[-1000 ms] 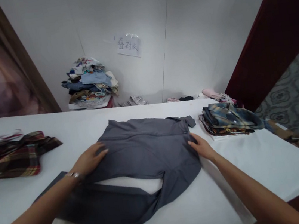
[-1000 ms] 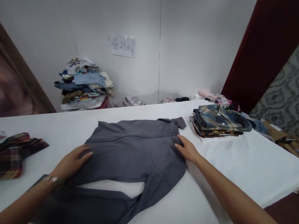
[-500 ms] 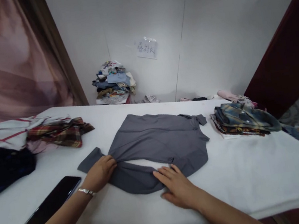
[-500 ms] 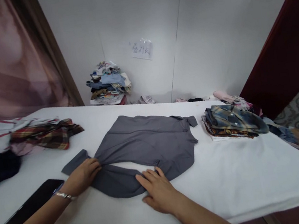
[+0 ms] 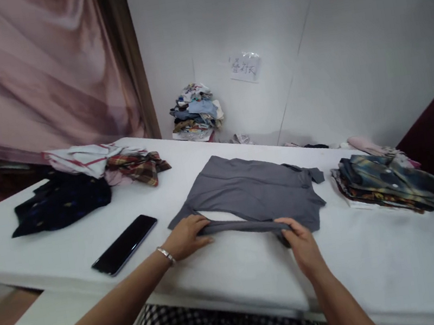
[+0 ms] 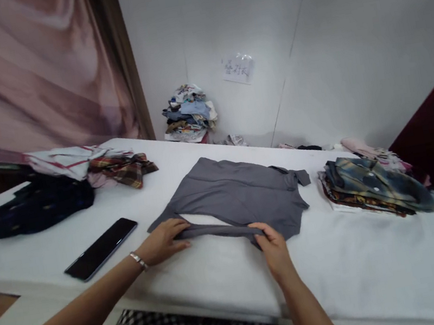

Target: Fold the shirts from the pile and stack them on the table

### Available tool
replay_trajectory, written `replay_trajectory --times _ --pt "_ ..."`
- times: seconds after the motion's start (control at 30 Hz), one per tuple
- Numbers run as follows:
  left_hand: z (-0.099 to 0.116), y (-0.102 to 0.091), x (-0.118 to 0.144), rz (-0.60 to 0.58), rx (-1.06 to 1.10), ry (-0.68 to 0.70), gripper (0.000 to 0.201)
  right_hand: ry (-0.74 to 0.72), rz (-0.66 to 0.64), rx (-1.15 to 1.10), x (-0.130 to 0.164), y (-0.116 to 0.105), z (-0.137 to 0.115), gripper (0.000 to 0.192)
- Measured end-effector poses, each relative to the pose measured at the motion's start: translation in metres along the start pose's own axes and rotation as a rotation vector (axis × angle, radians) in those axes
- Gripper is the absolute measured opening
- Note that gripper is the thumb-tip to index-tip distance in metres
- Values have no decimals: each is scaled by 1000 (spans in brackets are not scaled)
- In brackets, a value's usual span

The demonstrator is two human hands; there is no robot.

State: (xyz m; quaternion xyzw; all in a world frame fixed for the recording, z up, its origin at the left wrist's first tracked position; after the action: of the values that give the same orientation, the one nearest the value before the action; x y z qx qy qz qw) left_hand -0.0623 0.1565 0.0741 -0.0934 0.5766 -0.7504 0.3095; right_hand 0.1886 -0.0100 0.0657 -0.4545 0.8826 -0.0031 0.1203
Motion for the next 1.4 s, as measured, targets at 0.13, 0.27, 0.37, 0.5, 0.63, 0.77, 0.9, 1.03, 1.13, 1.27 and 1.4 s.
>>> replay_trajectory --times 0.13,0.27,0.37,0.5,0.63,0.77,0.9,1.03,1.13,1.27,1.4 --pt "41 2 -9 70 122 -130 20 101 109 -173 5 -16 21 34" --pt "121 18 -40 70 451 -97 33 28 5 -125 17 10 9 63" --pt "174 30 -55 -80 709 23 42 64 -76 -87 20 14 2 70" --pt "153 22 -65 -184 681 163 39 162 142 -168 7 -54 8 58" --pt "23 2 -85 41 -16 -130 48 167 429 -179 -4 -137 18 60" --pt "-61 15 -82 -92 -233 -270 50 204 420 -78 -8 -142 26 51" --pt "-67 22 -78 -89 -253 -161 40 260 196 -291 5 -81 20 38" --pt "-58 10 -64 -82 -357 -157 36 334 70 -407 29 -48 2 44" --pt "-63 -7 -42 -87 -465 -210 37 346 96 -446 38 -65 -7 48" --pt "-74 -16 -11 -83 -442 -244 37 421 162 -428 42 -97 -3 48" --pt "-77 -13 4 -32 -314 -223 40 404 186 -485 41 -109 -8 50"
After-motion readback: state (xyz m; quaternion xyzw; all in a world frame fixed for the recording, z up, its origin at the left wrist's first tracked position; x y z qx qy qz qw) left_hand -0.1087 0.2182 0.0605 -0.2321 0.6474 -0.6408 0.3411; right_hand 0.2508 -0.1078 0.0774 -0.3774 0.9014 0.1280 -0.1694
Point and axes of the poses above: each hand's wrist, its own x-axis away from the middle knuckle, its own y-axis out of the palm, z = x × y, the point moved 9 cm from there along -x, towards the middle knuckle, and after that the axes turned 4 degrees about z, right-handed, at the moved point
